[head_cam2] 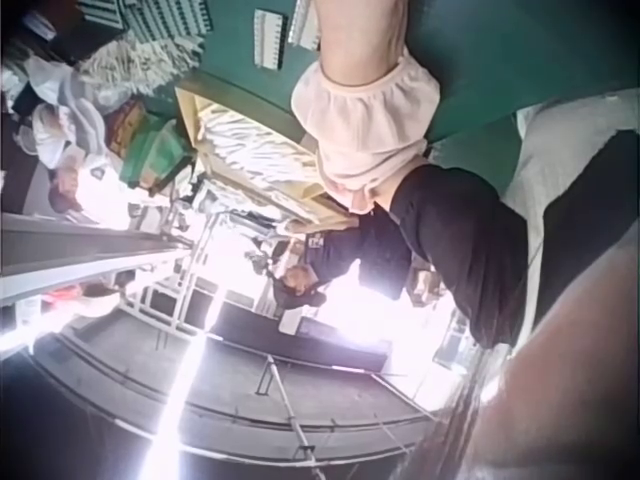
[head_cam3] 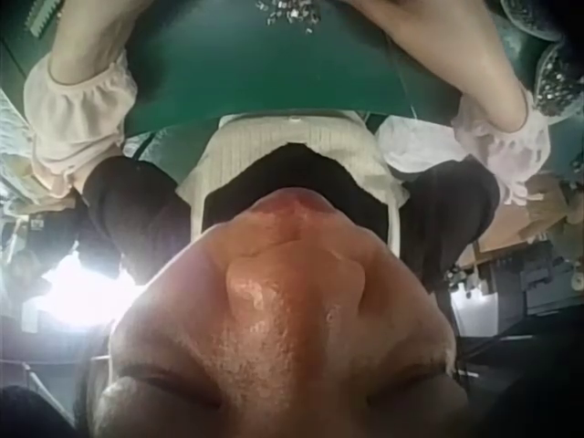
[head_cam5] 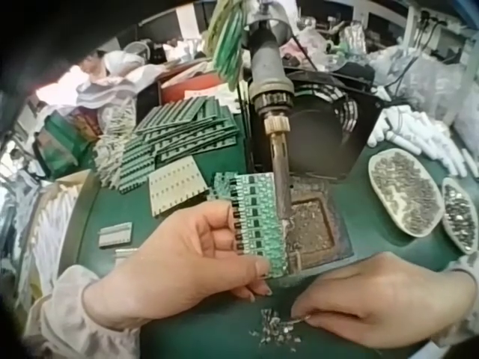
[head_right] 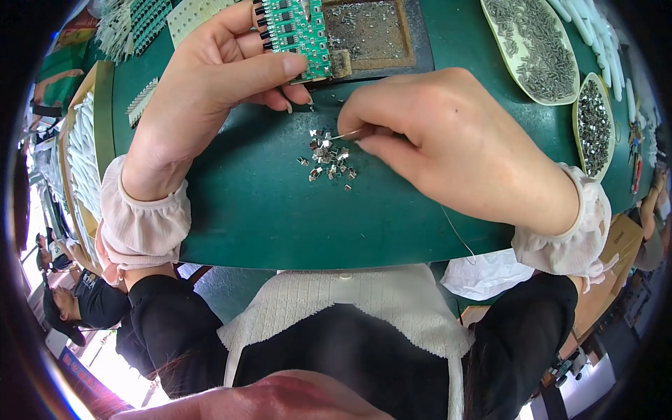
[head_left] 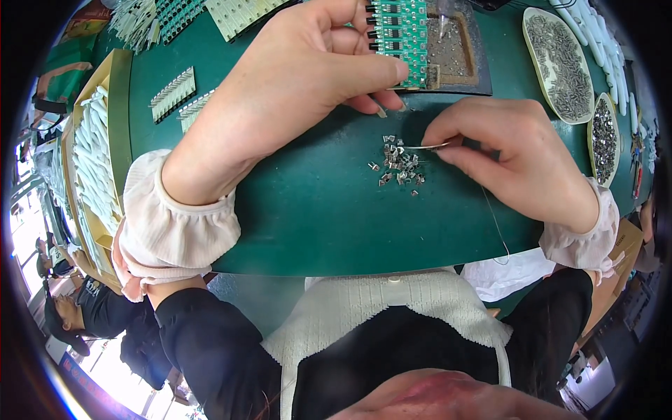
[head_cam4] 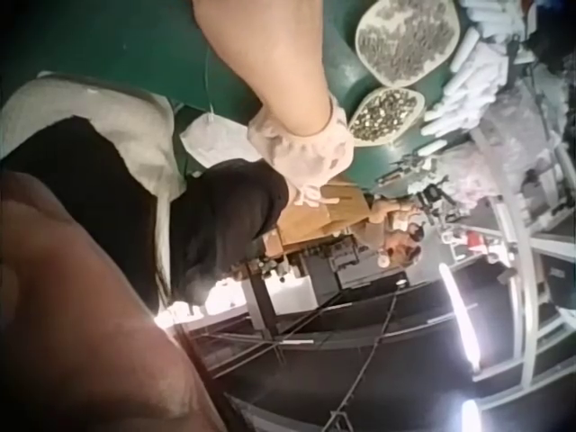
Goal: Manually assembling small metallic components and needles onto green electronic circuit strips at a factory workstation.
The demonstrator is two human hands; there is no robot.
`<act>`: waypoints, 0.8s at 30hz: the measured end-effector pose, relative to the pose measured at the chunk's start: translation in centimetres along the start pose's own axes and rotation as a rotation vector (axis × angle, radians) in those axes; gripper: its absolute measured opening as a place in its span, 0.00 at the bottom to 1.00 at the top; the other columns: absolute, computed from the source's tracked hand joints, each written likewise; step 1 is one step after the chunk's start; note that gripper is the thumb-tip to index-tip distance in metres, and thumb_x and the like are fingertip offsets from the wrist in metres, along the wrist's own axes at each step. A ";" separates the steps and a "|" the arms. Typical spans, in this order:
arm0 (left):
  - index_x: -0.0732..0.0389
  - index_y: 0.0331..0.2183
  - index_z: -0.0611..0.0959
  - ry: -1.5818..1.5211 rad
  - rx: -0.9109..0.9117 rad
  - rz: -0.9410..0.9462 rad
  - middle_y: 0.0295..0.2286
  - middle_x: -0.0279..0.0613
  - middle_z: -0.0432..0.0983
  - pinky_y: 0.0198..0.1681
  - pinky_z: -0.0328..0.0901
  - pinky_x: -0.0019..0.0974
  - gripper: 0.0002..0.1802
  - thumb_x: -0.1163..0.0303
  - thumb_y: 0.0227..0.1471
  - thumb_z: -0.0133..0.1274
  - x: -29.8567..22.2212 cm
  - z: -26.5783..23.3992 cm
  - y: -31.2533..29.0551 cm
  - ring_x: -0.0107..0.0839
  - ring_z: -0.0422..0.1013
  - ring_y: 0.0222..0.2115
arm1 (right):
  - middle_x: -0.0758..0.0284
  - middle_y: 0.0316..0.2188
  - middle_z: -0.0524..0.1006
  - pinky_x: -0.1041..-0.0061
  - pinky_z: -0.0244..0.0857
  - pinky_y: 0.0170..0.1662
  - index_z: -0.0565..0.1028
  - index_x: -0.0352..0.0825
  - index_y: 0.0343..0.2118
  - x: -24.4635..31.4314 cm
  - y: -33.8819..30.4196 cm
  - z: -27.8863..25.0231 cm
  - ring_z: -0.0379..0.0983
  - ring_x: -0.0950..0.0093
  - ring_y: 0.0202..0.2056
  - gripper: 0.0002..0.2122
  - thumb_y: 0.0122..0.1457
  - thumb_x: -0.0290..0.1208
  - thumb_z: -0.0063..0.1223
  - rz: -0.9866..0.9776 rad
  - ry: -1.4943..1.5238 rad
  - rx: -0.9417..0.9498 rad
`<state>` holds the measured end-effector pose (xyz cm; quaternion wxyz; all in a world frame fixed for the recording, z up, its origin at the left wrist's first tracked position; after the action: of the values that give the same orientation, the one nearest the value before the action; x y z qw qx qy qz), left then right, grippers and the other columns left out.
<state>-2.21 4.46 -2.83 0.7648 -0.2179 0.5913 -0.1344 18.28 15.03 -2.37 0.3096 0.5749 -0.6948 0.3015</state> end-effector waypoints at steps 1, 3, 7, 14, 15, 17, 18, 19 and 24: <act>0.67 0.47 0.75 0.002 -0.004 -0.002 0.36 0.41 0.80 0.36 0.72 0.26 0.17 0.80 0.55 0.56 0.0 0.0 0.0 0.26 0.77 0.32 | 0.61 0.28 0.79 0.72 0.70 0.30 0.78 0.30 0.34 -0.3 0.0 -0.1 0.78 0.67 0.30 0.07 0.51 0.17 0.58 -0.051 -0.052 -0.002; 0.67 0.47 0.75 0.007 -0.008 0.002 0.36 0.41 0.80 0.36 0.72 0.26 0.17 0.80 0.54 0.57 0.1 0.0 0.1 0.26 0.77 0.32 | 0.61 0.28 0.79 0.72 0.71 0.31 0.78 0.29 0.35 -0.4 -0.1 -0.2 0.78 0.68 0.30 0.08 0.51 0.16 0.56 -0.105 -0.104 -0.004; 0.67 0.47 0.75 -0.002 0.005 0.007 0.36 0.41 0.80 0.36 0.72 0.27 0.18 0.81 0.54 0.57 0.2 0.1 0.4 0.27 0.78 0.32 | 0.60 0.28 0.79 0.71 0.71 0.32 0.78 0.29 0.34 -0.4 -0.4 -0.3 0.78 0.65 0.30 0.07 0.52 0.15 0.55 -0.010 -0.107 -0.041; 0.67 0.47 0.75 -0.002 0.003 0.004 0.35 0.41 0.80 0.35 0.72 0.27 0.18 0.81 0.54 0.57 0.2 -0.1 0.1 0.27 0.78 0.32 | 0.60 0.28 0.76 0.71 0.70 0.32 0.77 0.30 0.35 -0.6 -0.2 -0.3 0.77 0.65 0.29 0.07 0.51 0.17 0.58 -0.092 -0.204 -0.037; 0.67 0.47 0.75 -0.007 0.006 0.003 0.35 0.41 0.80 0.36 0.72 0.27 0.17 0.81 0.54 0.57 0.2 -0.1 0.1 0.27 0.77 0.32 | 0.60 0.28 0.76 0.71 0.70 0.32 0.77 0.30 0.35 -0.5 -0.1 -0.2 0.77 0.65 0.29 0.07 0.51 0.17 0.58 -0.094 -0.204 -0.037; 0.67 0.46 0.75 -0.014 0.017 0.003 0.35 0.40 0.80 0.36 0.72 0.26 0.17 0.81 0.54 0.57 0.0 0.1 0.4 0.27 0.77 0.32 | 0.60 0.26 0.73 0.71 0.69 0.32 0.76 0.29 0.33 -0.4 -0.3 0.0 0.75 0.64 0.28 0.08 0.49 0.18 0.61 -0.066 -0.174 -0.030; 0.66 0.47 0.74 -0.003 0.017 -0.021 0.35 0.41 0.80 0.35 0.73 0.27 0.18 0.80 0.54 0.57 -0.3 0.3 0.4 0.27 0.78 0.32 | 0.60 0.26 0.73 0.71 0.69 0.32 0.76 0.29 0.33 -0.5 -0.3 0.0 0.75 0.64 0.28 0.08 0.49 0.18 0.61 -0.064 -0.176 -0.029; 0.66 0.48 0.73 0.012 0.000 -0.042 0.36 0.41 0.80 0.35 0.73 0.27 0.18 0.80 0.55 0.56 -0.5 0.3 0.2 0.28 0.78 0.31 | 0.61 0.26 0.73 0.71 0.69 0.32 0.76 0.29 0.32 -0.5 -0.1 0.2 0.75 0.65 0.27 0.08 0.48 0.18 0.62 -0.063 -0.197 -0.017; 0.65 0.28 0.75 0.160 -0.017 0.215 0.24 0.39 0.79 0.29 0.71 0.25 0.09 0.75 0.51 0.60 1.2 0.3 0.7 0.24 0.78 0.25 | 0.62 0.25 0.72 0.72 0.69 0.30 0.75 0.29 0.30 -0.3 0.0 0.3 0.75 0.66 0.27 0.08 0.47 0.18 0.63 -0.066 -0.237 0.007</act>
<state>-1.61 4.59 -4.14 0.7232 -0.1485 0.6714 -0.0637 18.32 14.99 -2.76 0.2332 0.6303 -0.7060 0.2236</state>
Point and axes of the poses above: each hand's wrist, its own y-axis towards the middle knuckle, its own z-axis out of the palm, x = y × z, the point moved 1 cm from there along y, towards the middle knuckle
